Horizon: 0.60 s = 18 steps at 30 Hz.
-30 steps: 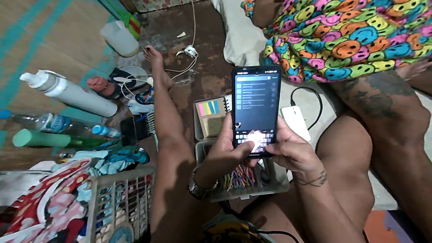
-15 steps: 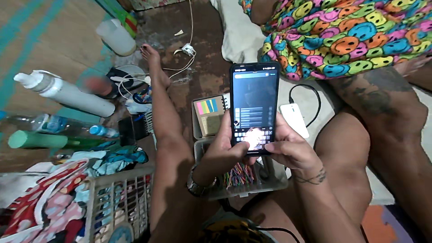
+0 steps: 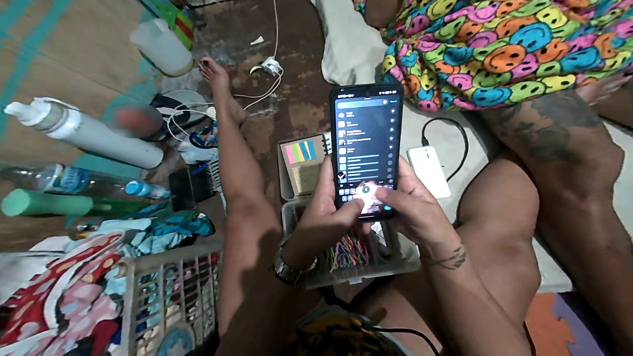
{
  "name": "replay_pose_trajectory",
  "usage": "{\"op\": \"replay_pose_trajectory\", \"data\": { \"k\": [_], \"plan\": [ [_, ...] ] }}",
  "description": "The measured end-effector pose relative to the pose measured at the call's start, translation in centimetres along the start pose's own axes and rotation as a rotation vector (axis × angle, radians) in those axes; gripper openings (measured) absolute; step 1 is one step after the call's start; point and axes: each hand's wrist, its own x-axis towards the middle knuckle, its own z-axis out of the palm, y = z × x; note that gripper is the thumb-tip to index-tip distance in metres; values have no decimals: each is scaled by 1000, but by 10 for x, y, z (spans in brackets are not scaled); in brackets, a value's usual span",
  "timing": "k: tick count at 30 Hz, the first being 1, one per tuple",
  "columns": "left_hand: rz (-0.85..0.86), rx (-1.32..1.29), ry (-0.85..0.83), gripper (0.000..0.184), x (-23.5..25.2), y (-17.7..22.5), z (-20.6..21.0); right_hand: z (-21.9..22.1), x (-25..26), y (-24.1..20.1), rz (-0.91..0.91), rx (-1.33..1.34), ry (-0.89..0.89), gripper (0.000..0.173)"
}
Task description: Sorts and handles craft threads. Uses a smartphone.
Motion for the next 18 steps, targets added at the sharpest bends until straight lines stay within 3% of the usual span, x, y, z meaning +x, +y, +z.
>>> {"op": "replay_pose_trajectory", "data": {
  "k": [6, 18],
  "plan": [
    [62, 3, 91, 48, 3, -7, 6, -1, -1, 0, -18, -24, -51, 51],
    [57, -104, 20, 53, 1, -11, 1, -8, -2, 2, -9, 19, -127, 56]
  ]
}}
